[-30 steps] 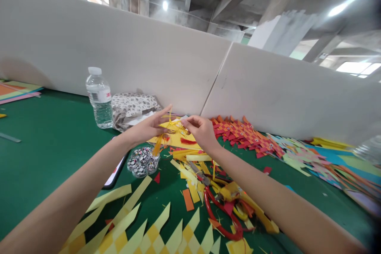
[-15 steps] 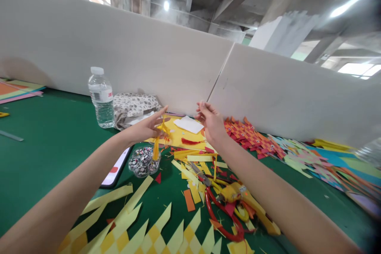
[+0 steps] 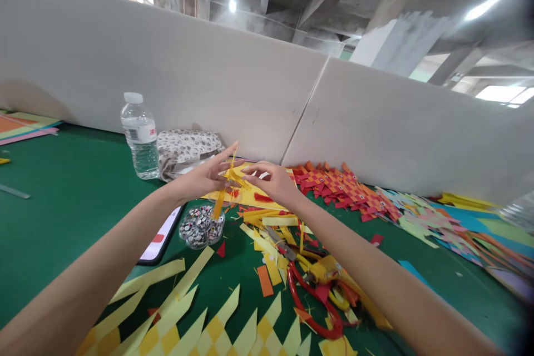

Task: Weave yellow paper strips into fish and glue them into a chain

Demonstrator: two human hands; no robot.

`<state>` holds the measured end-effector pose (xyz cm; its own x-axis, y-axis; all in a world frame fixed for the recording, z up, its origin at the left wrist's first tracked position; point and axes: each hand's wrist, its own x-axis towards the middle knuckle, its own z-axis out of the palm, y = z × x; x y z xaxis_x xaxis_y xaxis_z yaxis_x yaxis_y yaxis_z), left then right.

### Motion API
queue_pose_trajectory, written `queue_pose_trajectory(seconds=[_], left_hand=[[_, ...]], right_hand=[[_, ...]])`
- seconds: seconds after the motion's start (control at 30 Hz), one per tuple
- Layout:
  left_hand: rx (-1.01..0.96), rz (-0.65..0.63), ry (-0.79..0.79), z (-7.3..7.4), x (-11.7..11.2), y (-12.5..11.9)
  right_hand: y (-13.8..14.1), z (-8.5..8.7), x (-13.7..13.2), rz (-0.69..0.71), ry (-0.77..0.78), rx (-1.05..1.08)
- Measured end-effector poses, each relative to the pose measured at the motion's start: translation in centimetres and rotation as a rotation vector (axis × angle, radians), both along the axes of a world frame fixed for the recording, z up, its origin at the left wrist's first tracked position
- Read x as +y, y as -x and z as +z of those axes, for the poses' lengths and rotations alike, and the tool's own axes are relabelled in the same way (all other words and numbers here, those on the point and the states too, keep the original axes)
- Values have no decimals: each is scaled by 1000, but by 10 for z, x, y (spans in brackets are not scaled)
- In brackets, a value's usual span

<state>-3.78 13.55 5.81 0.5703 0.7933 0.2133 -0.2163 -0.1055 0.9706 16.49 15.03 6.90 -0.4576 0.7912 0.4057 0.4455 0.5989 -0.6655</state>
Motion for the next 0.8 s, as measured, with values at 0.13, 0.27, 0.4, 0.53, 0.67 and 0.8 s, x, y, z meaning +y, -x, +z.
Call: queue_pose_trajectory(seconds=[0.13, 0.27, 0.4, 0.53, 0.67, 0.8], left_hand=[[32, 25, 3, -1, 0, 1], [-7, 36, 8, -4, 3, 2], [-178, 34, 96, -5, 3, 0], [-336, -9, 217, -2, 0, -4], [-384, 18, 295, 4, -5, -8], [-435, 87, 358, 12, -7, -6]], right_hand=[[-1, 0, 2, 11, -46, -62], [-5, -5, 4, 35, 66, 71], [-6, -6, 1, 67, 233, 282], [-1, -2, -8, 109, 336, 414], [4, -1, -15, 157, 427, 489], [3, 3, -20, 175, 456, 503]])
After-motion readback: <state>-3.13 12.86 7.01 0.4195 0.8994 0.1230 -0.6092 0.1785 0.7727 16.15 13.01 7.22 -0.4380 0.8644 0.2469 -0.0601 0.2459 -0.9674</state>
